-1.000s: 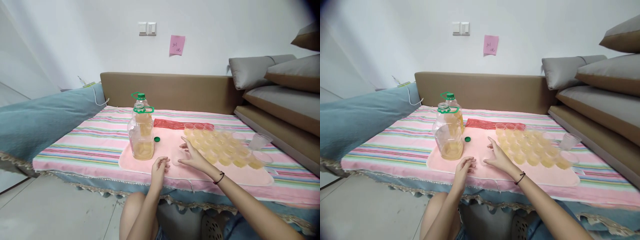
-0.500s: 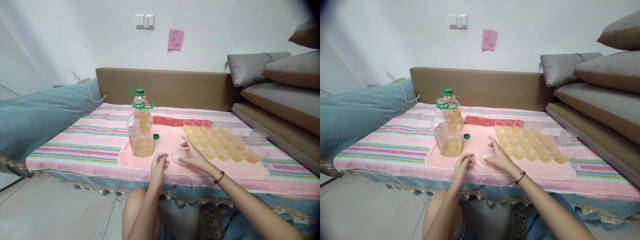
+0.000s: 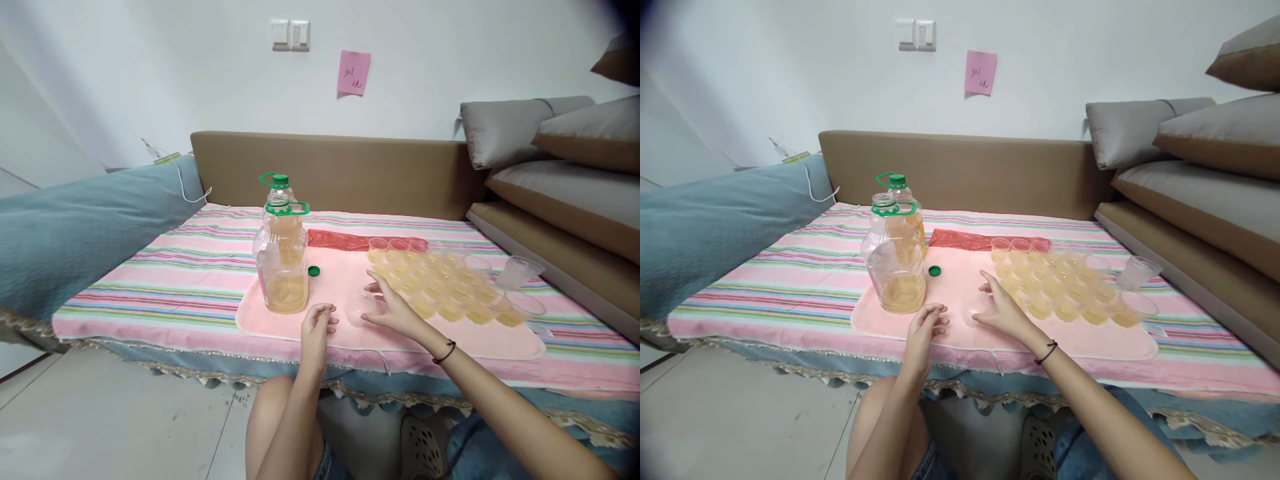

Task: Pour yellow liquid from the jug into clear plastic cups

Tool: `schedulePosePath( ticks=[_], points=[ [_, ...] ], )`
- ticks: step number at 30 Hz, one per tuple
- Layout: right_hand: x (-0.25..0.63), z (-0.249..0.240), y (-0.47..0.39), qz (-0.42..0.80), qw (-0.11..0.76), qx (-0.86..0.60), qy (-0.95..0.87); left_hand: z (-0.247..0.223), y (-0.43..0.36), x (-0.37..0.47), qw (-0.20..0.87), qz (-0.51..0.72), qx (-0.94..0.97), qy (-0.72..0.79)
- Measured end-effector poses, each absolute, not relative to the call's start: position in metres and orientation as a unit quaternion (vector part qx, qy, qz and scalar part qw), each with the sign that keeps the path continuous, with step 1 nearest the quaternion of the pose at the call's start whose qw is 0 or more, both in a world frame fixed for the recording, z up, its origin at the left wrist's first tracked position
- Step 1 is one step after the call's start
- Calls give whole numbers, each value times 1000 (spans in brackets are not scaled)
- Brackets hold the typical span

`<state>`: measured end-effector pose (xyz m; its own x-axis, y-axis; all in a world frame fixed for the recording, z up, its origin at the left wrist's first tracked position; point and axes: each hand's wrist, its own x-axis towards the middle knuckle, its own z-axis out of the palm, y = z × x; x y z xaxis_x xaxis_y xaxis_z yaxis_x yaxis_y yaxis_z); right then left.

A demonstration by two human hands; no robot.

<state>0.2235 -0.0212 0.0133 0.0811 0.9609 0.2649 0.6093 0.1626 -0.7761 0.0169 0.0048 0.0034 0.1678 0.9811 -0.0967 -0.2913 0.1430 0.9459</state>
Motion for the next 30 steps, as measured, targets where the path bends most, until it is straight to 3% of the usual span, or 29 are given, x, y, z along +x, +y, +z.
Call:
schedulePosePath(
  ticks=[14, 21, 30],
  points=[
    [208, 35, -19, 222, 478, -575, -626, 12, 0, 14, 571, 539, 449, 427],
    [149, 43, 34, 269, 527, -503, -630, 17, 10, -1, 314, 701, 428, 476],
    [81, 28, 100, 304, 599, -423, -608, 15, 26, -27, 321, 695, 375, 523]
  ],
)
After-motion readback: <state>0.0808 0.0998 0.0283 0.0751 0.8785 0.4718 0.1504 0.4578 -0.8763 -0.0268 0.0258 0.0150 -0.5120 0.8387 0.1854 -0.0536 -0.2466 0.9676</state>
